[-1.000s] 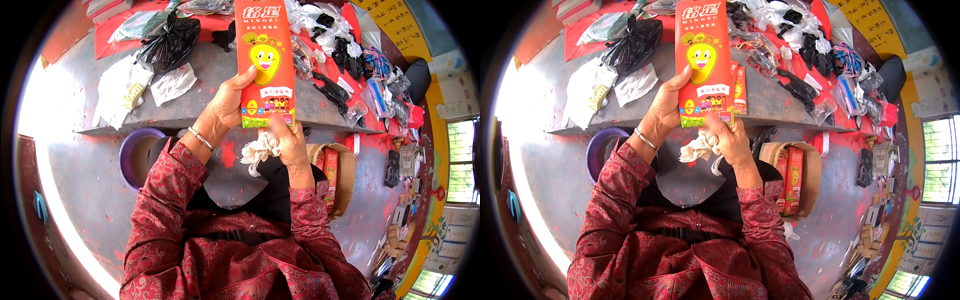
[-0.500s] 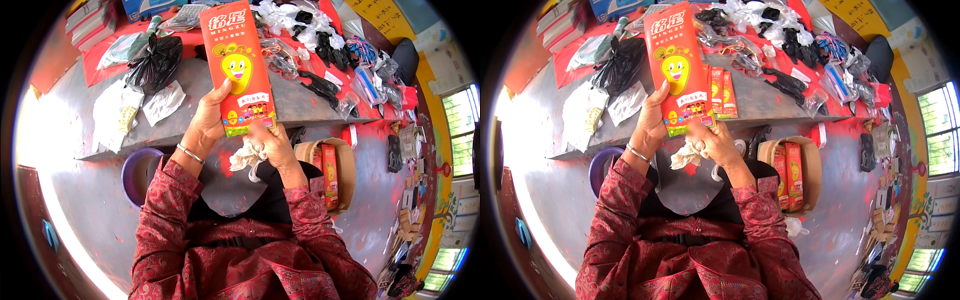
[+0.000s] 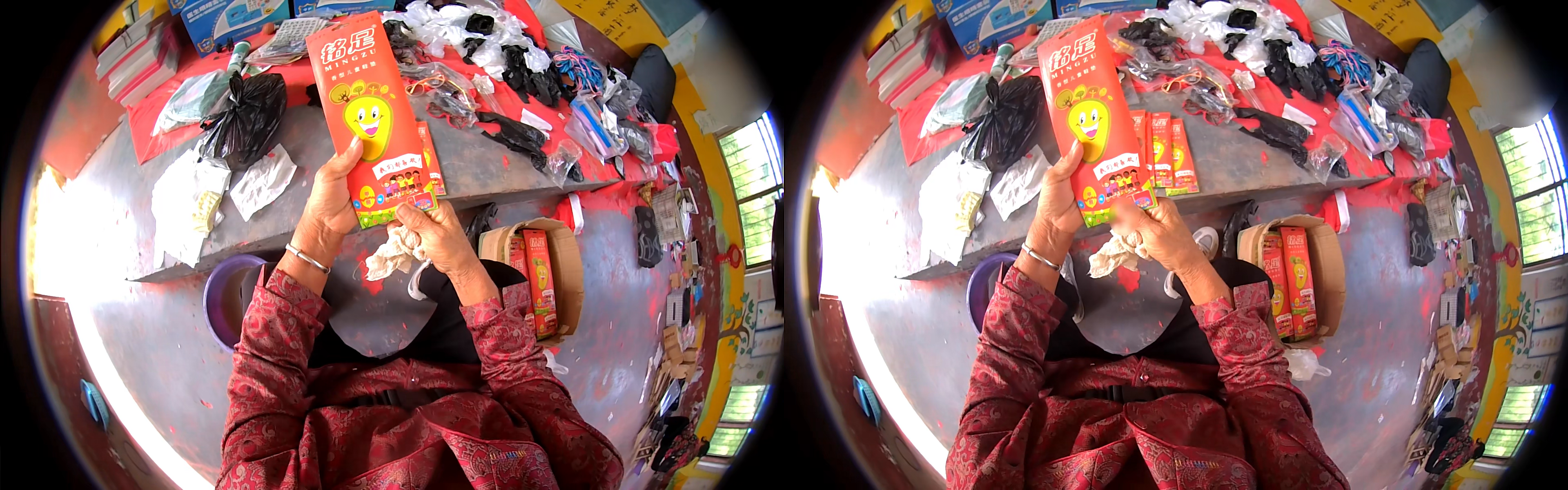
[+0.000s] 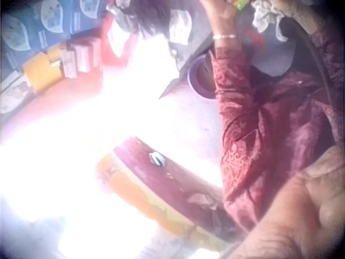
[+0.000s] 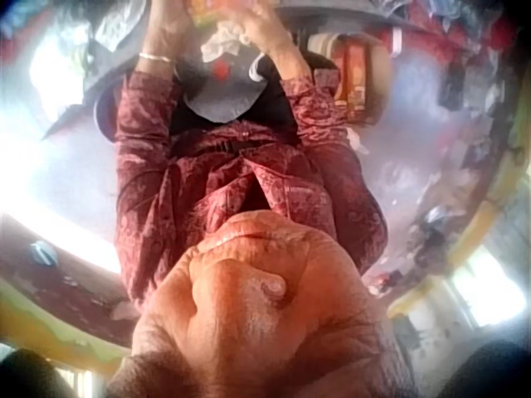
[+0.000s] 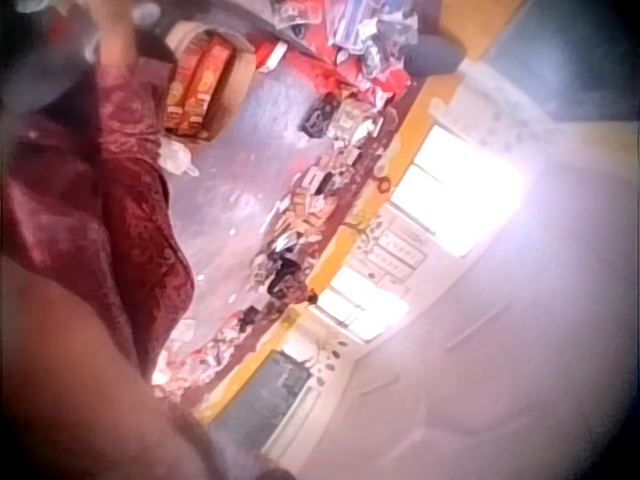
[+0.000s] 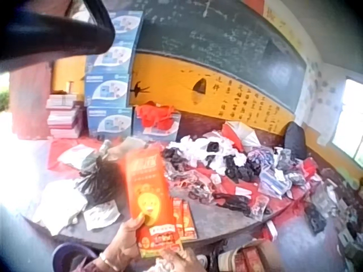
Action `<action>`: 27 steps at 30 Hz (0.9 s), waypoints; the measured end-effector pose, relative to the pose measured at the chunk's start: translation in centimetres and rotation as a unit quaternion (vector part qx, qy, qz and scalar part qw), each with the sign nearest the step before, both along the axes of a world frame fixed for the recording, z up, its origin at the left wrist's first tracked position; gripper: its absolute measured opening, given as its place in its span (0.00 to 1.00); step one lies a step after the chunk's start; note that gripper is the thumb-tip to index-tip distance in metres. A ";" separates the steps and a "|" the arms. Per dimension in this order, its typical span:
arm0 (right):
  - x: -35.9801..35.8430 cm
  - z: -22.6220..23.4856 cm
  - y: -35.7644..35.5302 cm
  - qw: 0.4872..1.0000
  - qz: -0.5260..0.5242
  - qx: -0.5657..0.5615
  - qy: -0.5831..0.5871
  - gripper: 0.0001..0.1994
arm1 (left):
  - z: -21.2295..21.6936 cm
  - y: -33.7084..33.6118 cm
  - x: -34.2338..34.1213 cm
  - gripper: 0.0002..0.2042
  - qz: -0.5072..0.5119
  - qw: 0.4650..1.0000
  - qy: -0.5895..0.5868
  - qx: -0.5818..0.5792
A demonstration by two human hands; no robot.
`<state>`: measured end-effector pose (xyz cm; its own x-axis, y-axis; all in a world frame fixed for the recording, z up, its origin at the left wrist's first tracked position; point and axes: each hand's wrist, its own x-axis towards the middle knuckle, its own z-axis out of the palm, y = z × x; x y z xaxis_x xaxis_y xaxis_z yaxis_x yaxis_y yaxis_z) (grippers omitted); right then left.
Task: The person sits on a low stool and wipes the surface of red rectangular boxes with a white cloth. They pick up the boxes from a cluttered table, wipe them, and place them into a cardboard box on the floor.
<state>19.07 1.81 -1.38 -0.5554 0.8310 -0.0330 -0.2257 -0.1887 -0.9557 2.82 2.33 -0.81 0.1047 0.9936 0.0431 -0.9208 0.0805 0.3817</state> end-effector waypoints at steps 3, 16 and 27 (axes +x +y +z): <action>0.5 -0.2 0.2 1.000 0.016 0.007 -0.014 0.09 | 0.0 0.1 0.1 0.24 -0.004 1.000 -0.002 0.001; -0.1 0.3 -0.1 0.981 -0.066 0.159 -0.090 0.12 | 0.6 -0.1 0.6 0.23 0.006 0.999 0.053 0.006; -1.5 0.8 -1.9 0.522 -0.166 0.696 -0.464 0.08 | 0.2 0.7 0.1 0.30 0.028 1.000 -0.004 0.004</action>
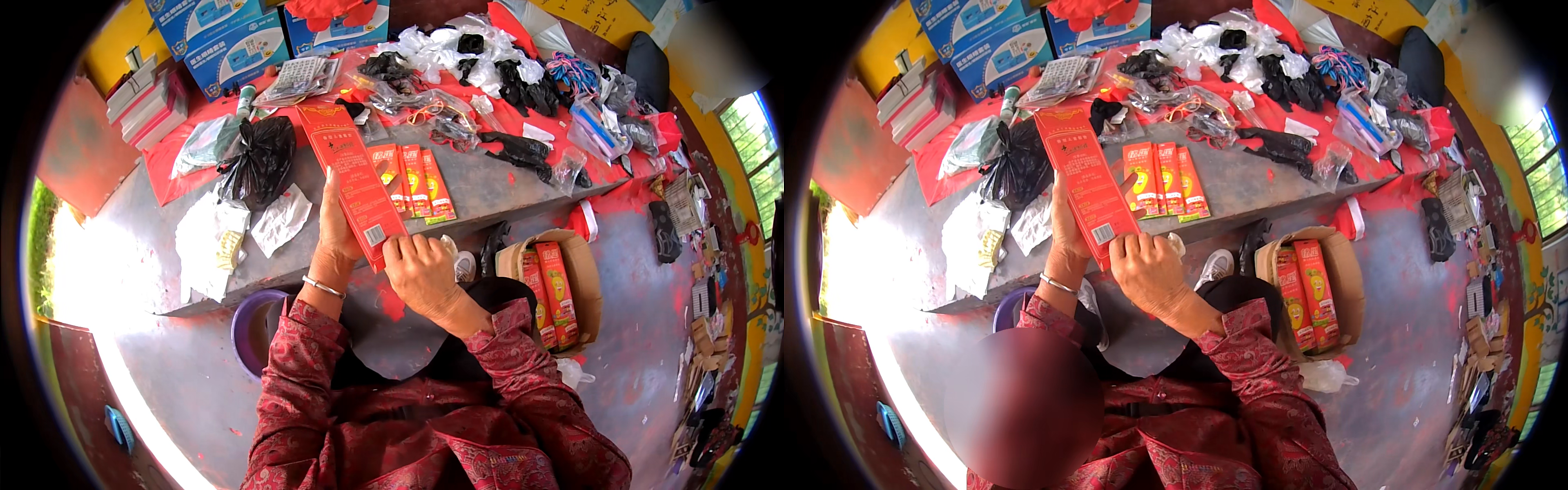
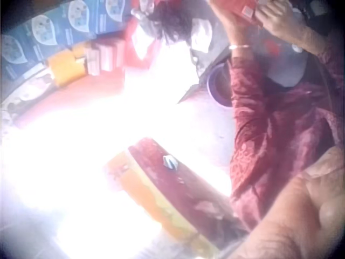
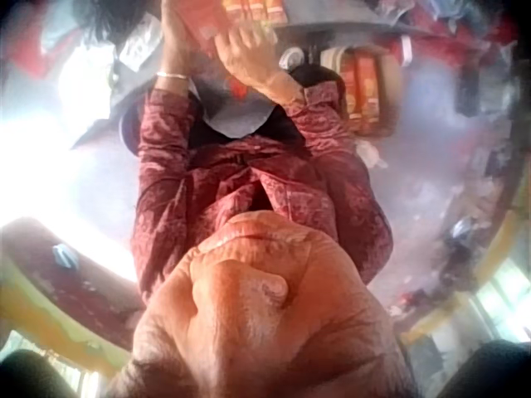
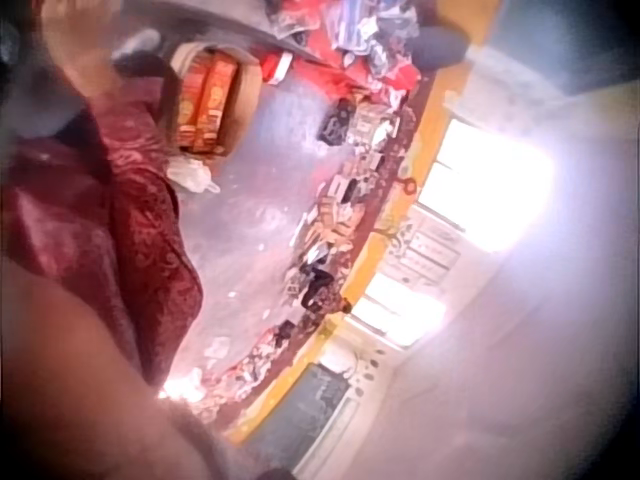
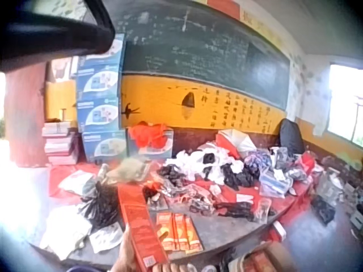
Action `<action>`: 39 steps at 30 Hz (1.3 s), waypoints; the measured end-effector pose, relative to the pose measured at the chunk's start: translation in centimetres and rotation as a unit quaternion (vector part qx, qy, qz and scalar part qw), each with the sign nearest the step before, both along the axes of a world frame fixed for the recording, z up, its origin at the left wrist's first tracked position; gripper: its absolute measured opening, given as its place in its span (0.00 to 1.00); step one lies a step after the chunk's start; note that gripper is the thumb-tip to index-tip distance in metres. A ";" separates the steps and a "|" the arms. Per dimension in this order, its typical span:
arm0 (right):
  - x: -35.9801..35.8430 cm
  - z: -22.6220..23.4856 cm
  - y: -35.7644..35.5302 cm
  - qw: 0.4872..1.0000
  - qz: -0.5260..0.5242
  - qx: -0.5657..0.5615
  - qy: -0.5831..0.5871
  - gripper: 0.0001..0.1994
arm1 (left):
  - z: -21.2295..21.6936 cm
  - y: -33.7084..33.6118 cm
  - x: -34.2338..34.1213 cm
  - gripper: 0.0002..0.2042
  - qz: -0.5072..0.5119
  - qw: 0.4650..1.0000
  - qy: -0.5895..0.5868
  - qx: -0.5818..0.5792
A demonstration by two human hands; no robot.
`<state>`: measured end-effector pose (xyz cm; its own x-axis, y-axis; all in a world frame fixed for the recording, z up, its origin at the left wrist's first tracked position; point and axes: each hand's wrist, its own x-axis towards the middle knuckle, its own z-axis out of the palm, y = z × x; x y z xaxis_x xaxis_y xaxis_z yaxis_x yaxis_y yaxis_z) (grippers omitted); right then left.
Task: The person sits on a low stool and wipes the surface of red rectangular boxes with a white cloth. They pick up the boxes from a cluttered table, wipe them, and place them into a cardboard box on the floor.
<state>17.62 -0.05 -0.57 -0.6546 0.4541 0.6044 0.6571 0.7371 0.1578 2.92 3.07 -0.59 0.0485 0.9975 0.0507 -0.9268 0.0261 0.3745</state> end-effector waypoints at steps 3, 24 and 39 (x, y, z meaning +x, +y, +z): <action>0.0 0.8 -0.7 0.999 -0.014 -0.002 -0.035 0.11 | 0.8 -0.4 0.4 0.36 0.005 0.999 0.019 0.033; -1.1 4.2 8.7 0.952 0.151 -0.128 0.233 0.07 | -2.3 -2.0 0.7 0.36 -0.117 0.992 0.000 -0.049; 4.3 8.0 4.8 0.614 0.228 -0.473 0.589 0.06 | 2.0 -2.7 1.8 0.38 -0.139 0.990 -0.018 0.001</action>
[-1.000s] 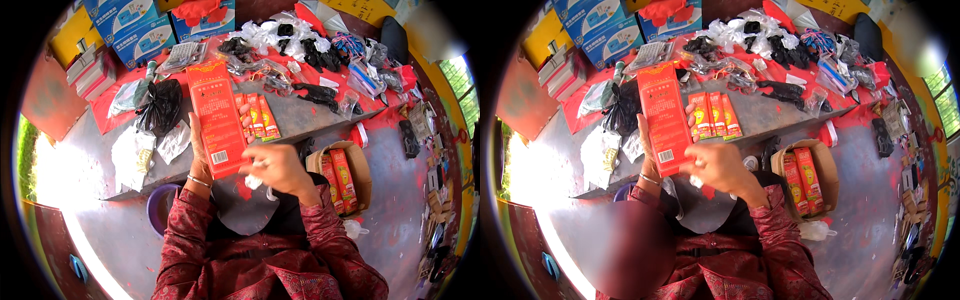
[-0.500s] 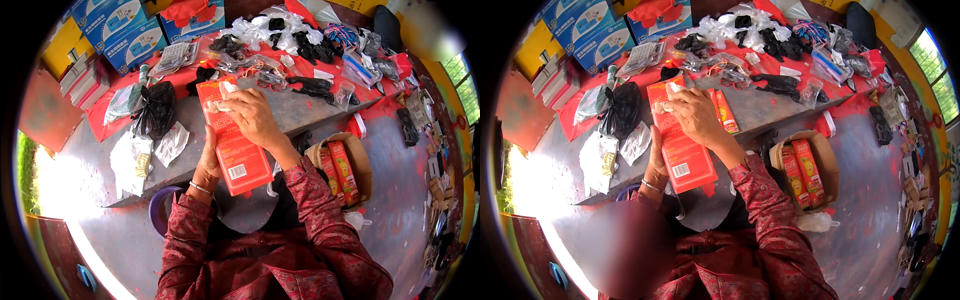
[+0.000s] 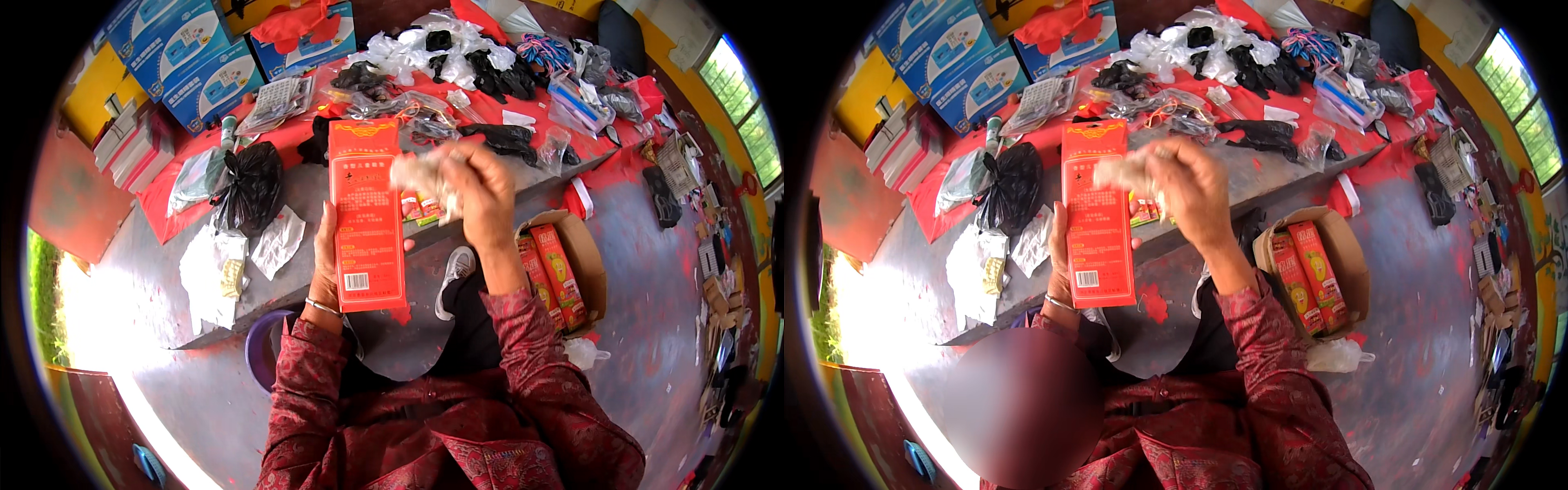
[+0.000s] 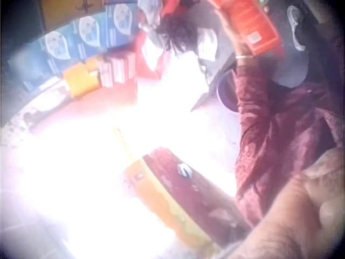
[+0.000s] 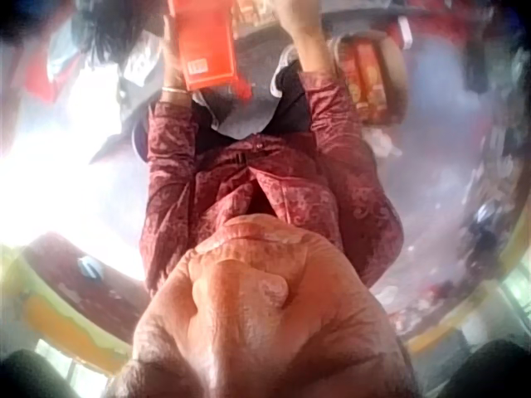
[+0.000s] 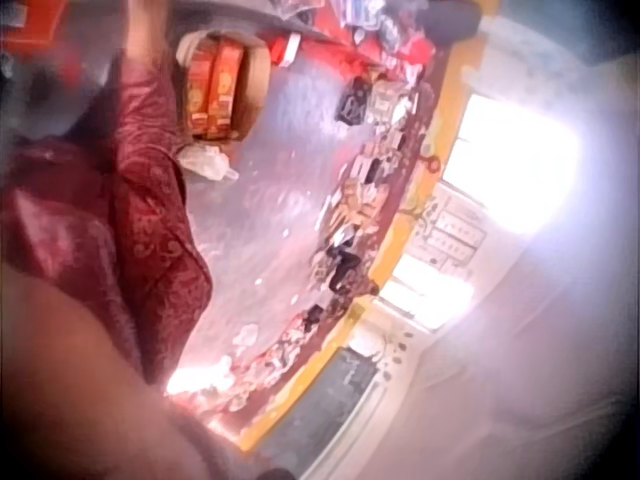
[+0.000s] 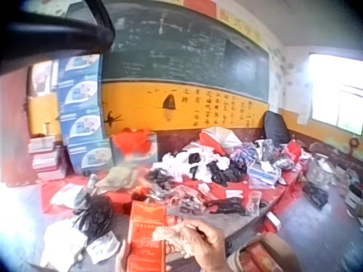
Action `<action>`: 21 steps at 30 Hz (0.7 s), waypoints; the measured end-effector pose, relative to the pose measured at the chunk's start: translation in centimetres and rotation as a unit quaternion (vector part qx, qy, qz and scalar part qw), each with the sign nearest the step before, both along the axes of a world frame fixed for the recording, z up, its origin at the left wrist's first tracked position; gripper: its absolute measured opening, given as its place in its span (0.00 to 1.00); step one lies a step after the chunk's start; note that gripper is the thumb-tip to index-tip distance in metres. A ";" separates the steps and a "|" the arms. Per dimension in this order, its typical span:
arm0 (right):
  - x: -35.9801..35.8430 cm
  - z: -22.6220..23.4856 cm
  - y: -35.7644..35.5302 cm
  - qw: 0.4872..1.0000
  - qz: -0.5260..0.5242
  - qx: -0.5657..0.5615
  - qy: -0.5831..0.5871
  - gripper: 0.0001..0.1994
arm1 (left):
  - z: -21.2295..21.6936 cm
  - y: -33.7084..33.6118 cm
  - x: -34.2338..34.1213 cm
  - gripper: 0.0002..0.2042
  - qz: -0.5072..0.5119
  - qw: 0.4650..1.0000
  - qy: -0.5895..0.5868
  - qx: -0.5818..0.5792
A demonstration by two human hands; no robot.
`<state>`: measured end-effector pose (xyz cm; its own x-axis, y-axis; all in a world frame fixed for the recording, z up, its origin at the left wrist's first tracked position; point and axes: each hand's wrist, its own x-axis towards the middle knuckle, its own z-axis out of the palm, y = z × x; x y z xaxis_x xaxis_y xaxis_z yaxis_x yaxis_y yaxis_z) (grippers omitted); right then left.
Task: The person sits on a low stool and wipes the surface of red rectangular boxes with a white cloth. They pick up the boxes from a cluttered table, wipe them, and place them into a cardboard box on the floor.
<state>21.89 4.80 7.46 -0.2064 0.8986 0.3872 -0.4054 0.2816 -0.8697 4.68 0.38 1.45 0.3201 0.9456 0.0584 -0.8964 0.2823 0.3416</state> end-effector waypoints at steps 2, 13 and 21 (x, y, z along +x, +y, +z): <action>-0.5 1.5 2.5 0.967 -0.180 0.153 -0.094 0.05 | -0.6 -0.5 0.1 0.38 -0.039 0.999 0.013 -0.033; -6.5 -4.6 -0.2 0.826 -0.141 0.402 -0.368 0.08 | -3.5 1.0 -0.8 0.37 0.034 0.996 -0.077 -0.011; -2.1 -5.3 -3.6 0.910 0.120 0.231 -0.323 0.05 | -3.0 0.1 -1.2 0.40 0.029 0.999 0.034 0.003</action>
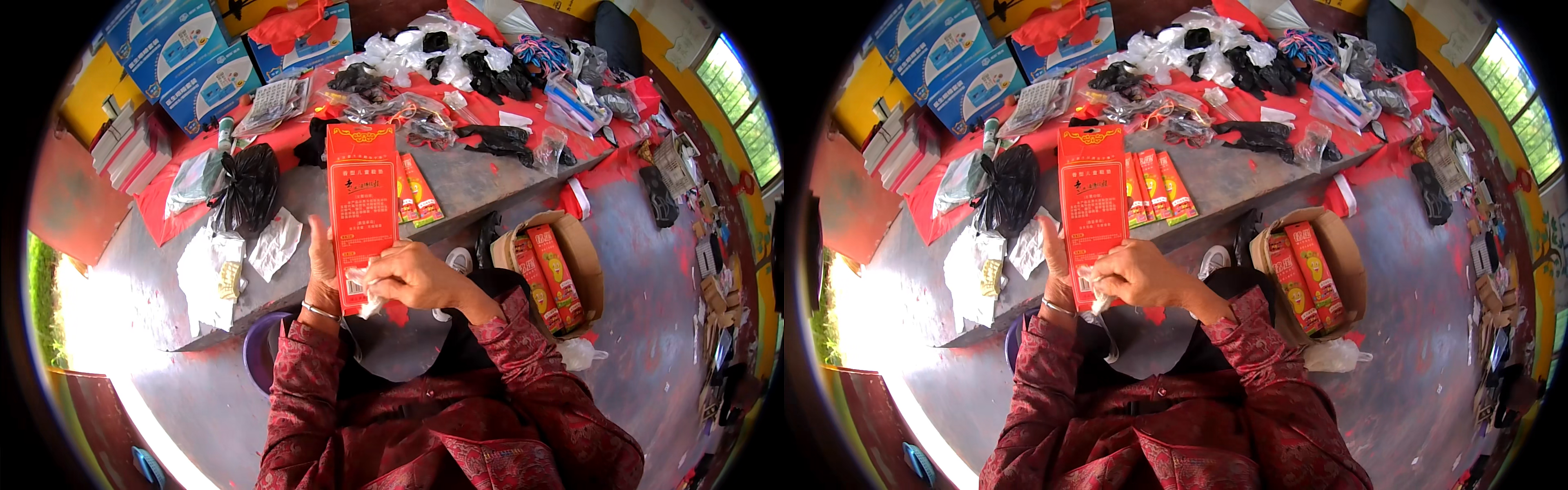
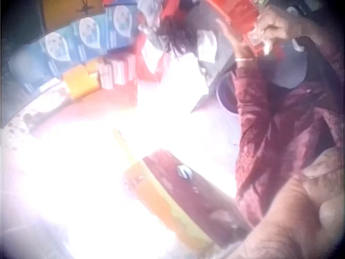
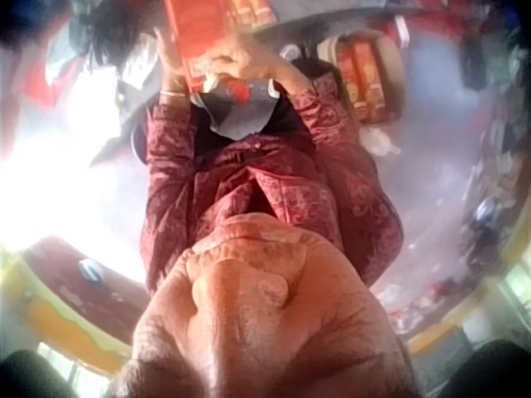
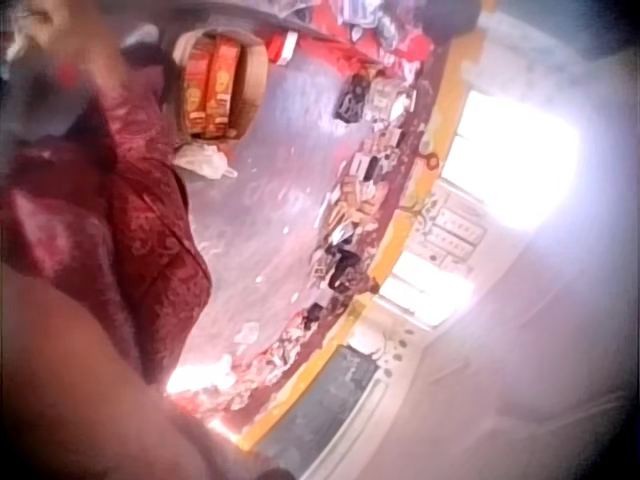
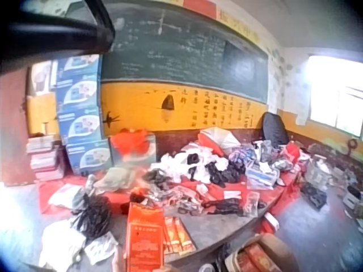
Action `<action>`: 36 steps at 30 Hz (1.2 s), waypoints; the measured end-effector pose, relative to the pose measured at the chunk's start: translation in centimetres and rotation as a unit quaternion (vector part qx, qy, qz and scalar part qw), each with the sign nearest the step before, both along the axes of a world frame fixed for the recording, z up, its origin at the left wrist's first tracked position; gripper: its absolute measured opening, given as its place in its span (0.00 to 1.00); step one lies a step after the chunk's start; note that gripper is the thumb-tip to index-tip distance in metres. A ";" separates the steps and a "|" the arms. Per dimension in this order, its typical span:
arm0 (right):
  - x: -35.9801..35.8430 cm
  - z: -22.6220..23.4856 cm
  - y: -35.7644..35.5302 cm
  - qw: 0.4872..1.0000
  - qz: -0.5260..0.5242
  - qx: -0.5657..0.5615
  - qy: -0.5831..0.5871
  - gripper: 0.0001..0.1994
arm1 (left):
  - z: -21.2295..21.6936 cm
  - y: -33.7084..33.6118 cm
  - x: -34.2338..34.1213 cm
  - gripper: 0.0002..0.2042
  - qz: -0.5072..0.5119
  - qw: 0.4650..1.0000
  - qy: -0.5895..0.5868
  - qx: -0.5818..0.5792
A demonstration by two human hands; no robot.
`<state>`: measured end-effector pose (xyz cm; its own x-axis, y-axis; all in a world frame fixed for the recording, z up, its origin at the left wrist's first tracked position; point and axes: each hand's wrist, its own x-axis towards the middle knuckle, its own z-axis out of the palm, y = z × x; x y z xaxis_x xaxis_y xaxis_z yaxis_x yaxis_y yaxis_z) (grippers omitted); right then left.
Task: The person sits on a low stool and wipes the surface of red rectangular boxes with a white cloth. They pick up the boxes from a cluttered table, wipe them, and place them into a cardboard box on the floor.
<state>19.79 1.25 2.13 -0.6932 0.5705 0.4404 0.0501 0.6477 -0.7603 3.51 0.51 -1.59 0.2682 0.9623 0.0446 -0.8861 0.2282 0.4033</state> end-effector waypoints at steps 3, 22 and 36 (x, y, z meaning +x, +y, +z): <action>1.8 3.5 0.0 0.956 -0.064 -0.265 0.104 0.06 | -0.3 -0.3 0.0 0.31 -0.018 0.999 0.000 -0.034; 3.4 3.4 6.4 0.874 -0.457 -0.010 0.165 0.07 | 2.2 -0.9 0.4 0.38 -0.037 0.999 0.010 0.006; 2.9 2.4 7.6 0.840 -0.512 0.166 0.067 0.06 | 1.1 -0.9 0.4 0.38 -0.054 0.998 -0.041 -0.018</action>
<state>22.66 8.80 4.50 0.1552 0.6670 0.7287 0.6390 0.4947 -0.5890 3.87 -0.38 -0.49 0.3663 0.9298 0.0362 -0.8859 0.3366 0.3192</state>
